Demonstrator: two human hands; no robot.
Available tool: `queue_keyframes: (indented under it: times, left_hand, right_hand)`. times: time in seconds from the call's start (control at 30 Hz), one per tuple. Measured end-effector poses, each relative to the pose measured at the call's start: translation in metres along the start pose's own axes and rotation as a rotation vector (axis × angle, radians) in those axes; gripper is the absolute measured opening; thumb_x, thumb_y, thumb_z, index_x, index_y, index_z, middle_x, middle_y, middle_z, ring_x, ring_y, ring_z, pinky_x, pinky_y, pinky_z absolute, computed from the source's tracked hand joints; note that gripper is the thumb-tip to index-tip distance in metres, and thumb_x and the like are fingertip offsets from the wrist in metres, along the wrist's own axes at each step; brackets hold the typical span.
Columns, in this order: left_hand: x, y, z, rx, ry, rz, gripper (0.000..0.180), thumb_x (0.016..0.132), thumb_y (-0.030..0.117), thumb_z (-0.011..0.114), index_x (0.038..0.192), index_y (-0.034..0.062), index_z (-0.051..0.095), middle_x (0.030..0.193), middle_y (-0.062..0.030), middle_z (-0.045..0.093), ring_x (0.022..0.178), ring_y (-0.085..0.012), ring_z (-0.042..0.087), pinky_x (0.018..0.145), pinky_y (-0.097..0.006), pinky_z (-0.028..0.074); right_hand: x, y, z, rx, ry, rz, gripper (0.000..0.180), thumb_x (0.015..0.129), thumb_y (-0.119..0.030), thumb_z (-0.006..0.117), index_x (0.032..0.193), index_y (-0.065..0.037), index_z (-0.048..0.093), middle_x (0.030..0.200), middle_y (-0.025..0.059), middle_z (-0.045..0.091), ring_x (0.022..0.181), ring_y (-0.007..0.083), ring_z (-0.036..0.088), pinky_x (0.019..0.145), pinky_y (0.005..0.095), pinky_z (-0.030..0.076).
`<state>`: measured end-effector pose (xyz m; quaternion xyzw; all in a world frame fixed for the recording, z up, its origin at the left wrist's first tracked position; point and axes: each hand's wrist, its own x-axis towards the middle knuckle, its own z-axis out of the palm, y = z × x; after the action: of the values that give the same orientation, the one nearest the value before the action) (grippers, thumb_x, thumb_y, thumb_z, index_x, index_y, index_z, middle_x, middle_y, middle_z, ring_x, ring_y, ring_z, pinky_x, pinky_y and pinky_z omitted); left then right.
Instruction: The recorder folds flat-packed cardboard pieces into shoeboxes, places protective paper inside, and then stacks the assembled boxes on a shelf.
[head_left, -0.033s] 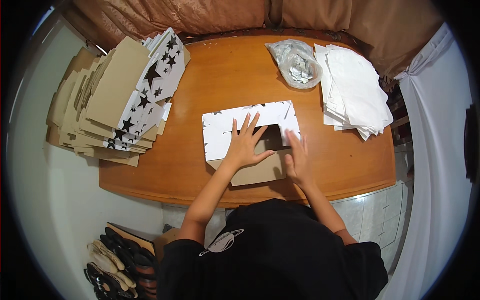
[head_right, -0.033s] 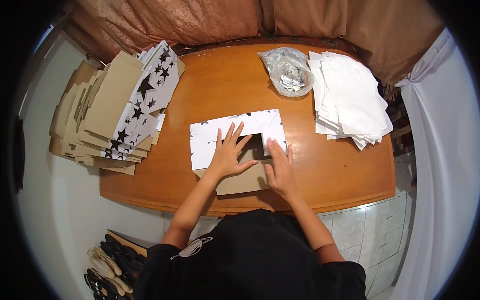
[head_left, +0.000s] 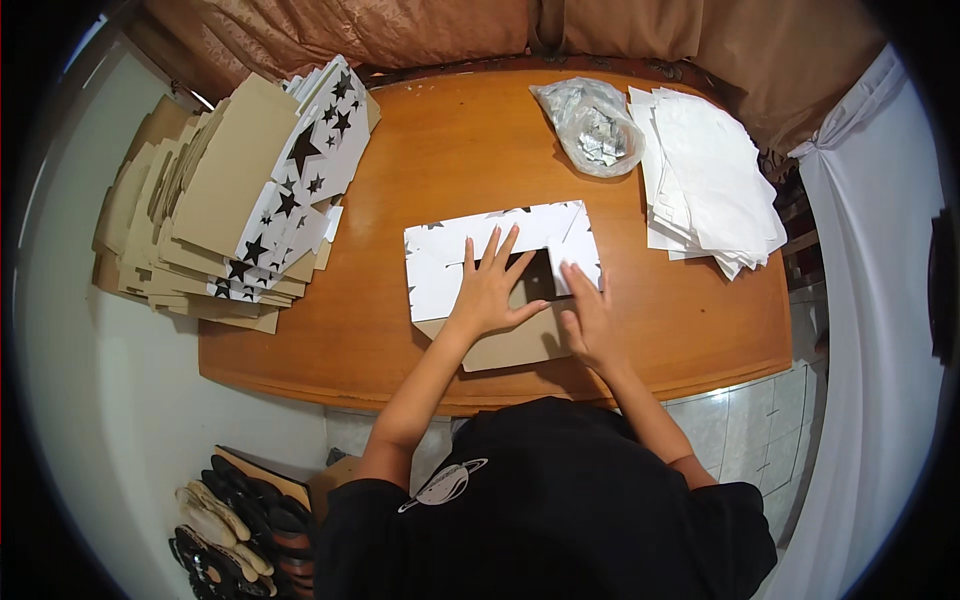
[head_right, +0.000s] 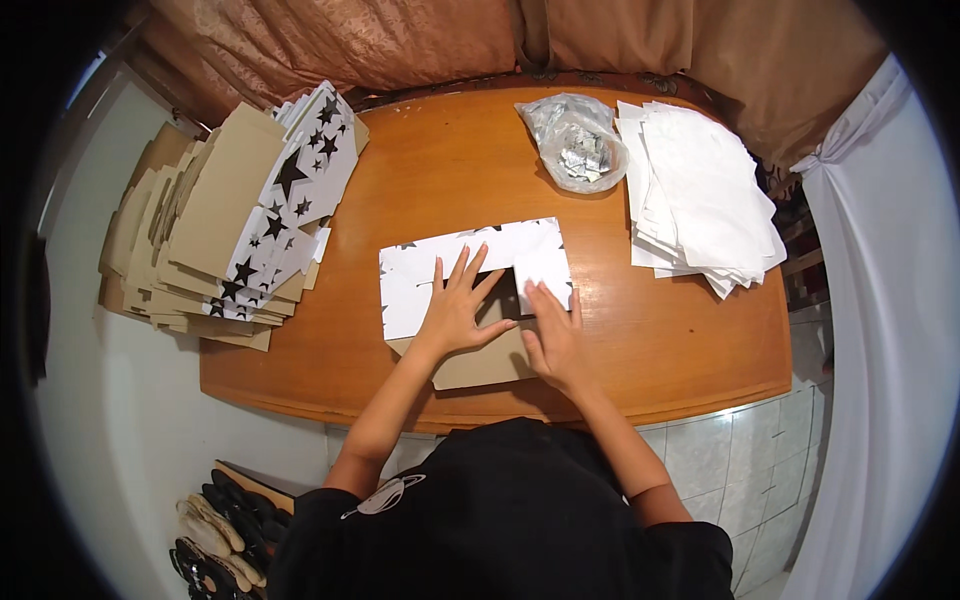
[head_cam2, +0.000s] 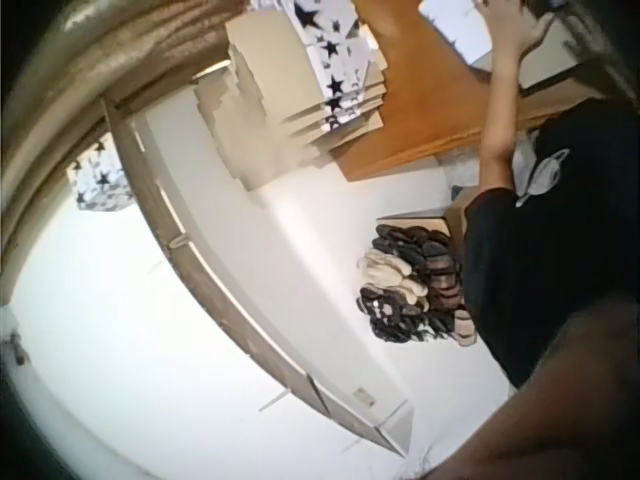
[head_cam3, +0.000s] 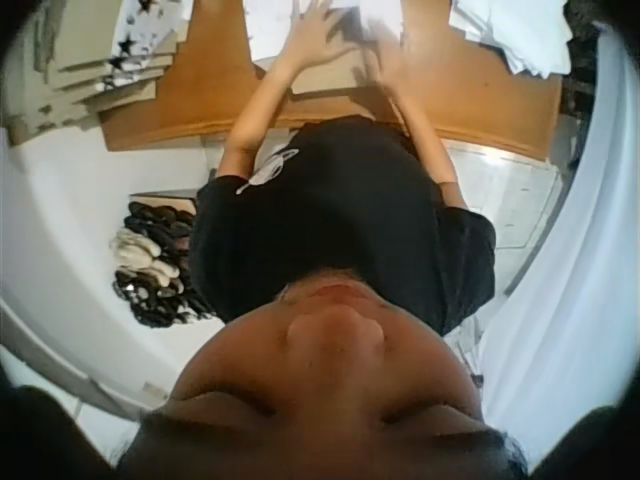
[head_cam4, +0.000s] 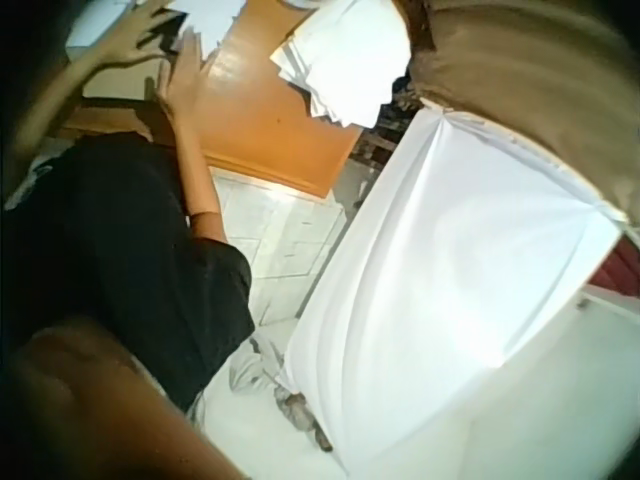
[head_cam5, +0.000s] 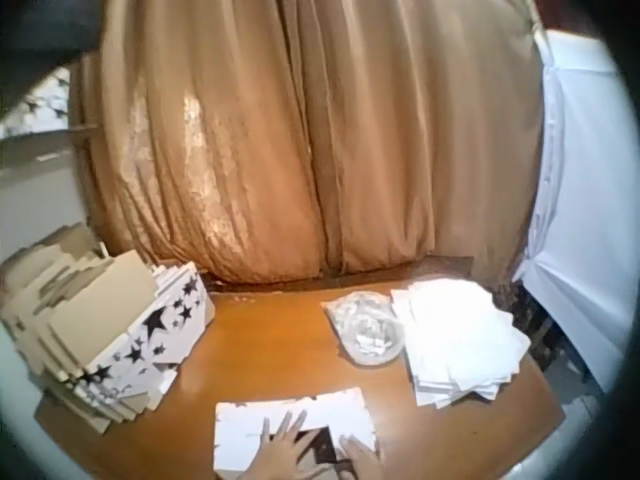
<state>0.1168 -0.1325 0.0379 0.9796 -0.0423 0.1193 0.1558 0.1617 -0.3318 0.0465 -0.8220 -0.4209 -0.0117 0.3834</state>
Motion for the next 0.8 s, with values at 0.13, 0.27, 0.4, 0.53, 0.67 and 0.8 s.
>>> queue_keyframes:
  times: [0.13,0.27,0.4,0.53,0.67,0.8]
  left_hand:
    - [0.000,0.000,0.001,0.016,-0.007,-0.003,0.080,0.072,0.065,0.054,0.131,0.0113,0.047,0.147,-0.0176,0.020,0.136,-0.0386,0.014,0.103,-0.064,0.006]
    - [0.000,-0.001,0.006,0.026,-0.033,-0.017,0.080,0.073,0.066,0.052,0.133,0.0130,0.045,0.148,-0.0174,0.018,0.136,-0.0384,0.013,0.101,-0.066,0.004]
    - [-0.002,-0.005,0.010,0.053,-0.011,-0.023,0.081,0.073,0.068,0.050,0.133,0.0148,0.044,0.149,-0.0164,0.014,0.137,-0.0378,0.011,0.100,-0.068,0.002]
    - [-0.003,-0.001,0.004,0.022,0.022,-0.008,0.073,0.074,0.062,0.055,0.129,0.0146,0.050,0.147,-0.0157,0.020,0.136,-0.0370,0.014,0.101,-0.066,0.004]
    - [-0.023,-0.003,-0.012,-0.060,0.147,0.089,0.058,0.073,0.045,0.066,0.121,0.0126,0.057,0.143,-0.0101,0.033,0.134,-0.0323,0.025,0.105,-0.060,0.010]
    - [-0.081,-0.030,-0.025,-0.106,0.251,0.026,0.061,0.070,0.045,0.069,0.119,0.0103,0.057,0.134,-0.0095,0.046,0.129,-0.0319,0.036,0.106,-0.054,0.019]
  right_hand:
    - [-0.002,0.008,0.016,-0.227,-0.114,-0.016,0.058,0.089,-0.034,0.044,0.137,-0.004,0.031,0.137,0.0111,0.041,0.129,0.0274,0.034,0.104,0.0615,0.003]
    - [-0.002,0.012,0.018,-0.357,-0.119,-0.058,0.065,0.086,-0.044,0.048,0.136,-0.006,0.033,0.134,0.0106,0.044,0.125,0.0241,0.040,0.101,0.0674,0.004]
    - [0.003,0.013,0.017,-0.462,-0.178,-0.121,0.070,0.085,-0.051,0.046,0.136,-0.006,0.033,0.131,0.0118,0.046,0.124,0.0228,0.041,0.100,0.0686,0.004]
    - [0.005,0.020,0.013,-0.414,-0.209,-0.142,0.071,0.084,-0.052,0.048,0.136,-0.006,0.035,0.131,0.0102,0.047,0.124,0.0227,0.042,0.100,0.0688,0.002]
    - [0.000,0.040,-0.010,-0.331,-0.158,-0.214,0.067,0.081,-0.053,0.051,0.132,-0.010,0.042,0.133,0.0067,0.046,0.126,0.0229,0.040,0.101,0.0677,-0.001]
    - [-0.008,0.067,-0.030,-0.390,-0.114,-0.499,0.066,0.074,-0.059,0.057,0.126,-0.018,0.052,0.135,0.0022,0.045,0.129,0.0260,0.036,0.102,0.0655,-0.005]
